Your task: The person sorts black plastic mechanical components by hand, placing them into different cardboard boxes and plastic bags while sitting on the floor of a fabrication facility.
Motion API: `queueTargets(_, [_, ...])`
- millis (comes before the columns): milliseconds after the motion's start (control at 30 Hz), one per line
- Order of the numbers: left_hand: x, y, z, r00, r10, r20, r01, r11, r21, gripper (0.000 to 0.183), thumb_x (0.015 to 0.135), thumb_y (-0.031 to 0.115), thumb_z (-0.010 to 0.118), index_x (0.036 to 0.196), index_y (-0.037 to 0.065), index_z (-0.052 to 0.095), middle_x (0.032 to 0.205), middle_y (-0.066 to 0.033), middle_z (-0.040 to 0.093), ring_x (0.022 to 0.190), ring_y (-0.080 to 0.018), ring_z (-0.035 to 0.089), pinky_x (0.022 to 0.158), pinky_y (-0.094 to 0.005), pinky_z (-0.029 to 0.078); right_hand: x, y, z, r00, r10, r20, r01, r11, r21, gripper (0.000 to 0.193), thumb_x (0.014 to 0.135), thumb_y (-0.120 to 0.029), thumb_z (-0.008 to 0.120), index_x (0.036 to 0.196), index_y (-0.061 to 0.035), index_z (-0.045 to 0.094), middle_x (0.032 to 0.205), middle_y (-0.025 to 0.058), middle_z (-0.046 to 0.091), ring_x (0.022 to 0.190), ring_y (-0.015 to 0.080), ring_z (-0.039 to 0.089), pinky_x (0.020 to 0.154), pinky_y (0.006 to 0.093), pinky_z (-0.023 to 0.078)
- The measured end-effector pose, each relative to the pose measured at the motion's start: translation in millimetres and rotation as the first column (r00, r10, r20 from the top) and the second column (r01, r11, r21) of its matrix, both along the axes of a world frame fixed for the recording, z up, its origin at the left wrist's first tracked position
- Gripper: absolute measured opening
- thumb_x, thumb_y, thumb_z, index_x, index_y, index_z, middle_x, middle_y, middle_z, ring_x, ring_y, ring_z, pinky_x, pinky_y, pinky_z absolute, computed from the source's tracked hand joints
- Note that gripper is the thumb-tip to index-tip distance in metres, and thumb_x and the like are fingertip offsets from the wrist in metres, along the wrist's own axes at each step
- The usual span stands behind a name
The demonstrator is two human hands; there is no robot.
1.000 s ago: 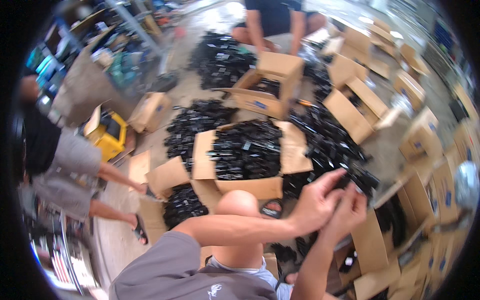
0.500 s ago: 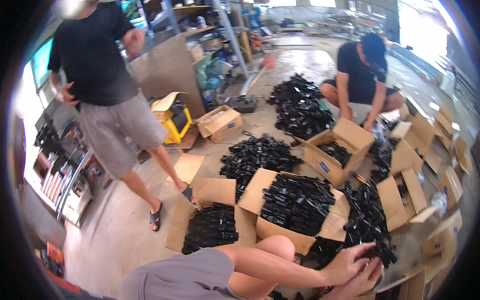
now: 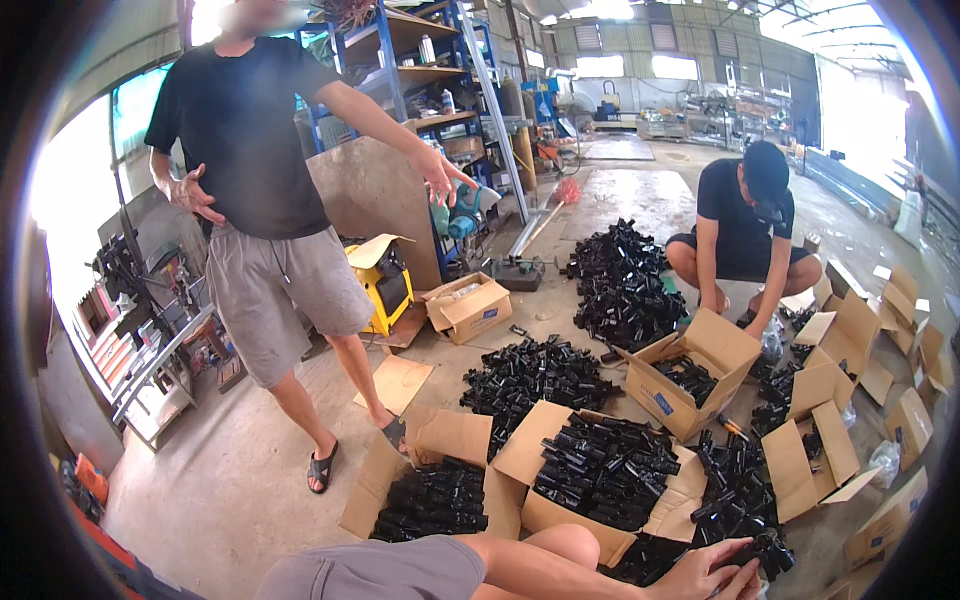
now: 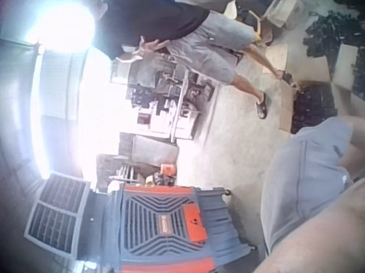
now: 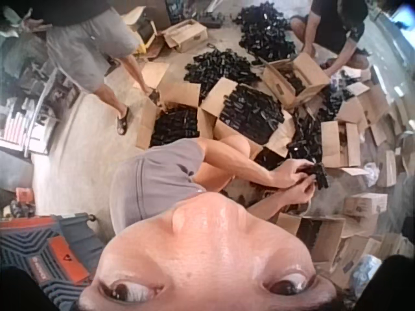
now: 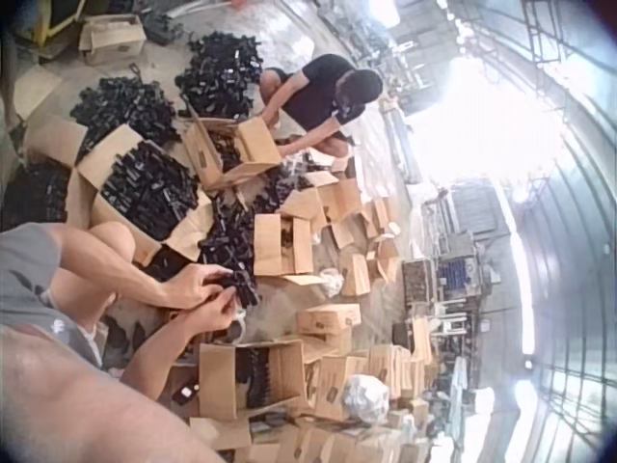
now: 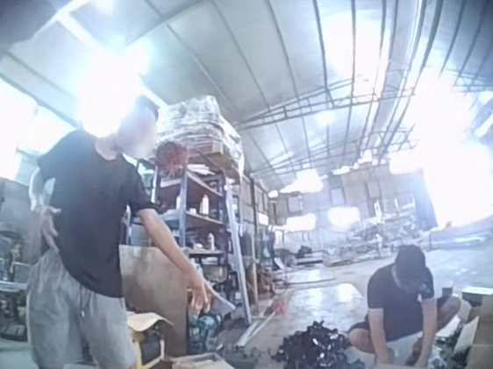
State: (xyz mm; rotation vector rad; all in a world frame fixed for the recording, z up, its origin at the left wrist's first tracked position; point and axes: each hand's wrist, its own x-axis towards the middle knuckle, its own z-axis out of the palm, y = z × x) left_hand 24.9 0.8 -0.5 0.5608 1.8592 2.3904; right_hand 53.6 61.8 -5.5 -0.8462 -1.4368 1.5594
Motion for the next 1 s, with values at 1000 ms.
queueTargets(1000, [-15.7, -10.8, -16.1, 0.838, -0.494, 0.233, 0.472, 0.869, 0.145, 0.052, 0.089, 0.003, 0.074, 0.137, -0.004, 0.053, 0.127, -0.0152, 0.067, 0.116, -0.0178, 0.064, 0.103, -0.0332, 0.051, 20.7, 46.7, -13.0, 0.947, 0.177, -0.269, -0.241, 0.944, -0.226, 0.038, 0.100, -0.038, 0.068, 0.112, -0.0026, 0.063, 0.109, 0.0085, 0.069, 0.100, 0.0157, 0.065, 0.085, 0.0291, 0.053])
